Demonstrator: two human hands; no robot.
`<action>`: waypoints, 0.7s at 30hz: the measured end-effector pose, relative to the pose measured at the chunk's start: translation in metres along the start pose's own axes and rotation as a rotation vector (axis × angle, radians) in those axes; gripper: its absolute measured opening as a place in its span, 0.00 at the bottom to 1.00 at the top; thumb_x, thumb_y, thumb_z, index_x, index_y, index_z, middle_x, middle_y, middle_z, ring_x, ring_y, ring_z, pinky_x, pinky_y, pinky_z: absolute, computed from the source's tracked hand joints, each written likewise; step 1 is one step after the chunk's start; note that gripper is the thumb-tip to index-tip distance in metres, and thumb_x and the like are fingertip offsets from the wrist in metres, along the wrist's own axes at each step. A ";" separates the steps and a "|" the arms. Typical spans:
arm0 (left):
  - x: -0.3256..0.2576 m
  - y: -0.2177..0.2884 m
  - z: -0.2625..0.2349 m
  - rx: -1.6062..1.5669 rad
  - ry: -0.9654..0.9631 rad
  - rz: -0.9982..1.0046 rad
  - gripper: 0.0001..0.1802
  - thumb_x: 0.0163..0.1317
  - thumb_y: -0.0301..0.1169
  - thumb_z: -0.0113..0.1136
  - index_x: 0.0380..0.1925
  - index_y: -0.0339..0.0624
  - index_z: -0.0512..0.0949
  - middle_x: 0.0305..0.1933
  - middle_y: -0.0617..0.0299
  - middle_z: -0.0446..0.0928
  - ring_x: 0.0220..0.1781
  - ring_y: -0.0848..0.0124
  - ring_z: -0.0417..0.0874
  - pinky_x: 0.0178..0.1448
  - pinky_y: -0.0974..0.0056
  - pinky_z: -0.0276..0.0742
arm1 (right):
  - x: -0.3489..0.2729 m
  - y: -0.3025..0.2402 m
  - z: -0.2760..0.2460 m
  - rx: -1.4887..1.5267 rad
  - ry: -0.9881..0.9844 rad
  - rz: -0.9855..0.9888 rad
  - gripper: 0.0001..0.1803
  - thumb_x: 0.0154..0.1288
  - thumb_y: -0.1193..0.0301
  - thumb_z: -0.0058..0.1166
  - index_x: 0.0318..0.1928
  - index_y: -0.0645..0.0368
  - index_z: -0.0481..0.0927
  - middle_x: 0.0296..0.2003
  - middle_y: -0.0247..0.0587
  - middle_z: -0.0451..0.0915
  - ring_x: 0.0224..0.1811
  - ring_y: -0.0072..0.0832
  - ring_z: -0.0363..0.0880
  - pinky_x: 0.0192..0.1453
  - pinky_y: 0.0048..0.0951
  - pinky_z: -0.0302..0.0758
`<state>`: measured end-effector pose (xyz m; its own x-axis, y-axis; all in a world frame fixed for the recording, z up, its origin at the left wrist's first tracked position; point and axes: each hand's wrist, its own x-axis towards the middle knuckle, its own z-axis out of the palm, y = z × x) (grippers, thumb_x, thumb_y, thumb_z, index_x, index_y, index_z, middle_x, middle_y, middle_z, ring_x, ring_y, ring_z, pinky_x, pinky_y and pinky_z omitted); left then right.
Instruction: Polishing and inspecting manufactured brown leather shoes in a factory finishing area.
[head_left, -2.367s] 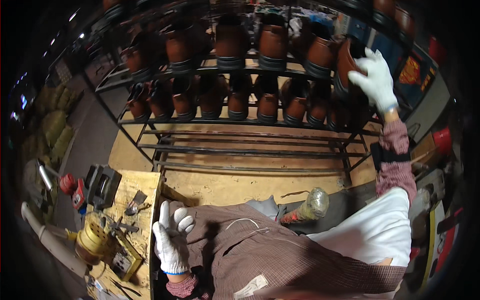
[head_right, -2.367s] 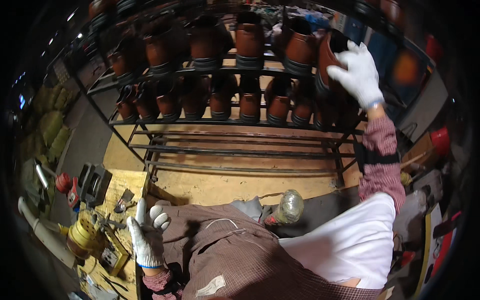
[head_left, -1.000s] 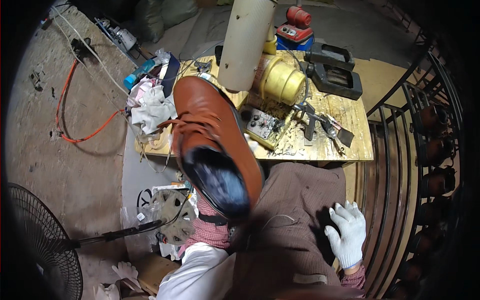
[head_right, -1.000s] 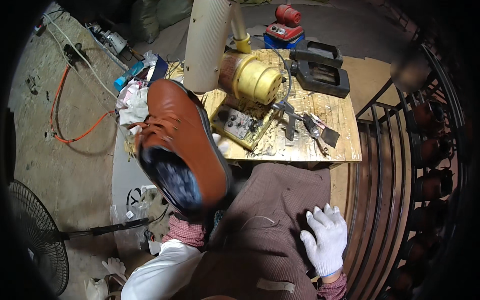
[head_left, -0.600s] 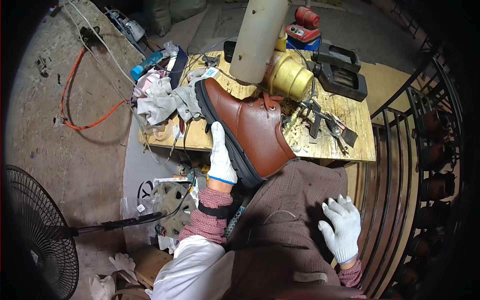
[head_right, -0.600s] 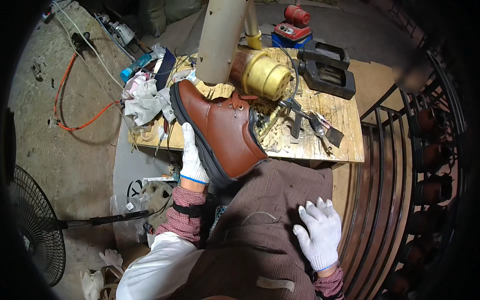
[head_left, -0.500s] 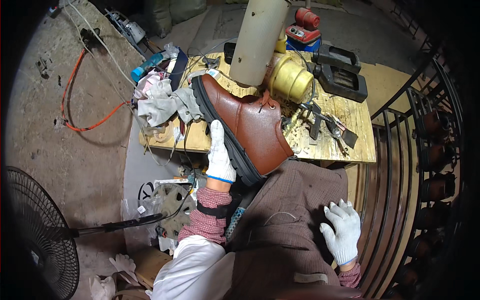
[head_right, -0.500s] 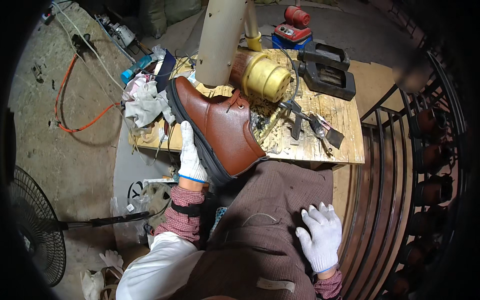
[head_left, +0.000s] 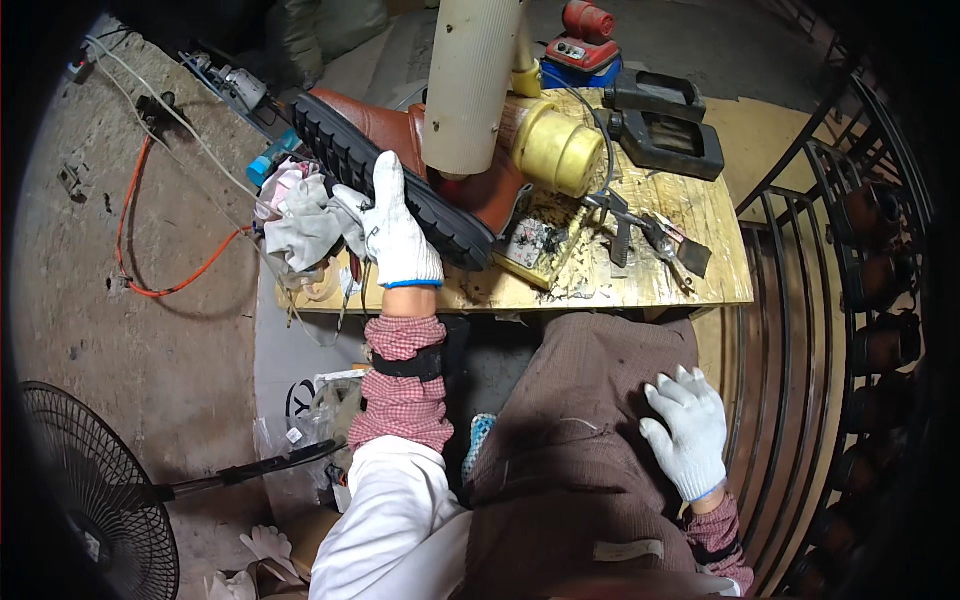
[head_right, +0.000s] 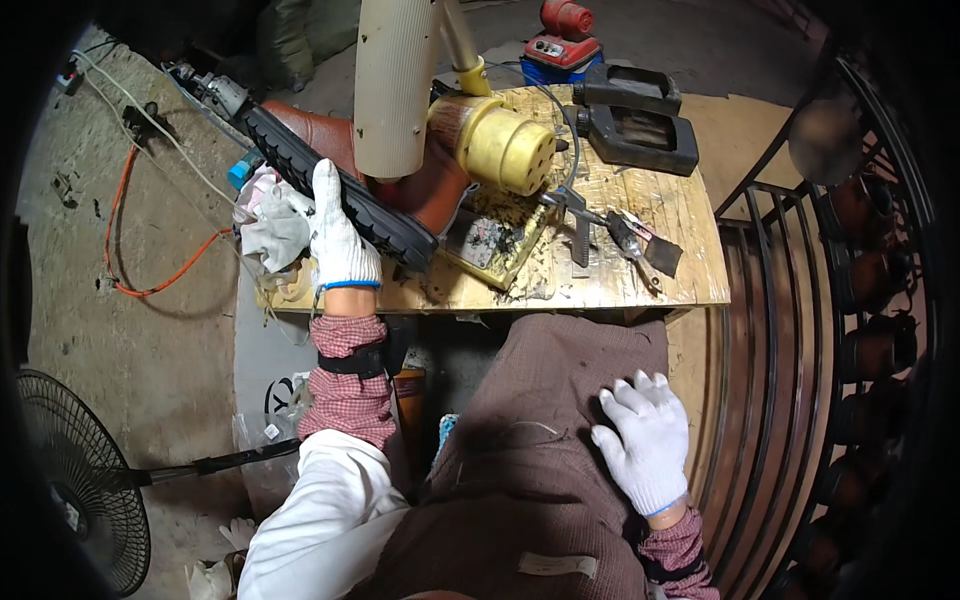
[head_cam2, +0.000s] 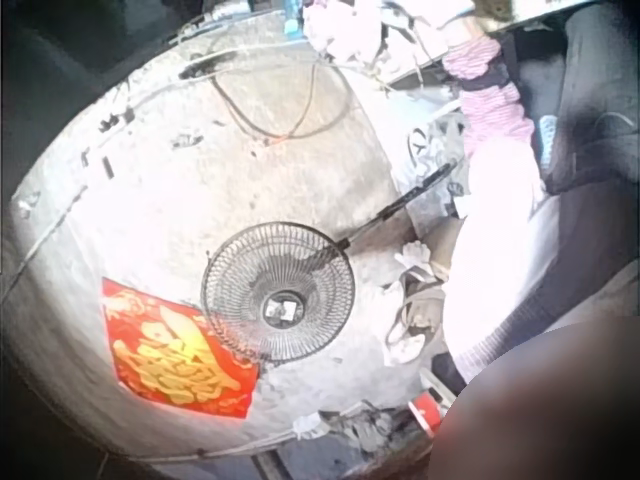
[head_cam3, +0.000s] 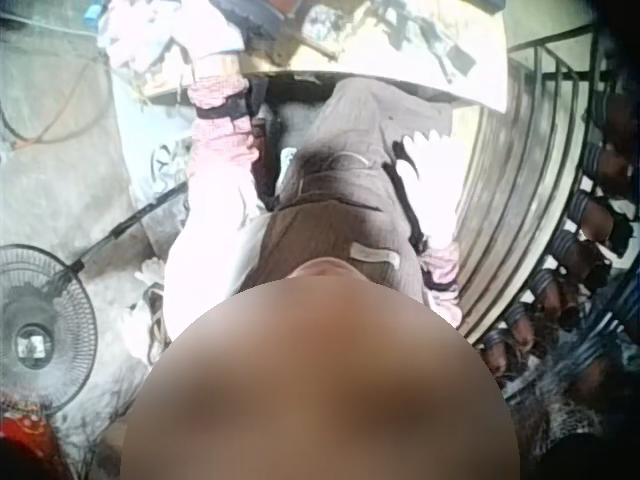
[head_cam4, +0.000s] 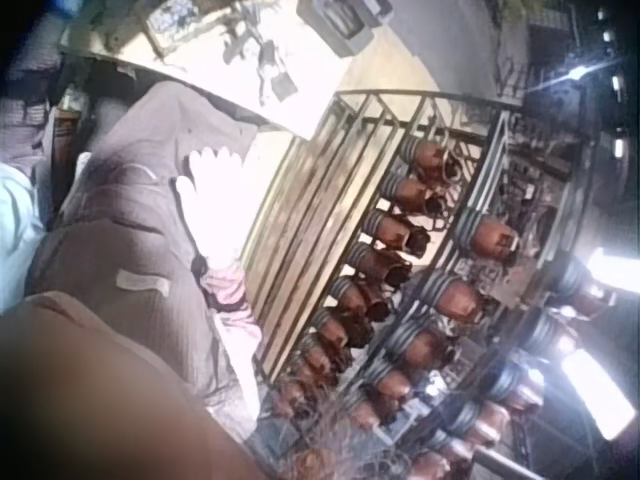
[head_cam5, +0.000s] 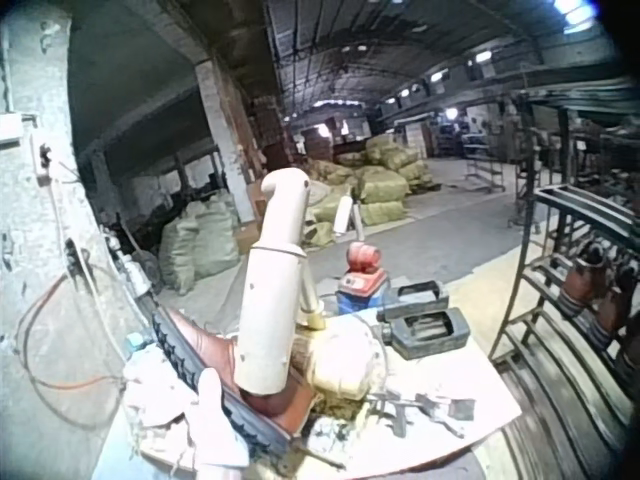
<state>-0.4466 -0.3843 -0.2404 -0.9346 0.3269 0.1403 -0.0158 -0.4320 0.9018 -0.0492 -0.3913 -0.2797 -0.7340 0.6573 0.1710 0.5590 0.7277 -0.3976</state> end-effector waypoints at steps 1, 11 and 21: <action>-0.004 0.004 0.003 -0.028 0.022 -0.051 0.53 0.71 0.32 0.65 0.83 0.58 0.36 0.71 0.60 0.70 0.63 0.68 0.78 0.66 0.57 0.77 | 0.005 -0.001 0.001 0.005 0.019 -0.059 0.23 0.54 0.62 0.67 0.49 0.59 0.86 0.50 0.47 0.84 0.59 0.53 0.79 0.71 0.54 0.69; -0.088 0.018 -0.024 -0.076 0.139 -0.244 0.37 0.71 0.46 0.65 0.75 0.51 0.62 0.71 0.62 0.71 0.65 0.66 0.77 0.66 0.58 0.78 | 0.152 -0.082 -0.008 0.006 0.316 -0.636 0.26 0.59 0.67 0.59 0.59 0.59 0.79 0.55 0.48 0.80 0.61 0.51 0.77 0.68 0.49 0.73; -0.052 0.020 -0.061 -0.119 0.039 -0.156 0.40 0.70 0.55 0.63 0.75 0.51 0.63 0.72 0.59 0.69 0.67 0.60 0.76 0.70 0.52 0.75 | 0.059 -0.020 0.033 0.076 -0.833 -0.455 0.10 0.60 0.63 0.58 0.32 0.54 0.88 0.31 0.44 0.86 0.35 0.47 0.85 0.42 0.46 0.80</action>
<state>-0.4203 -0.4617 -0.2543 -0.9305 0.3661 -0.0151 -0.2012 -0.4760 0.8561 -0.1159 -0.3736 -0.2915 -0.9304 -0.0580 -0.3618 0.1471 0.8453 -0.5137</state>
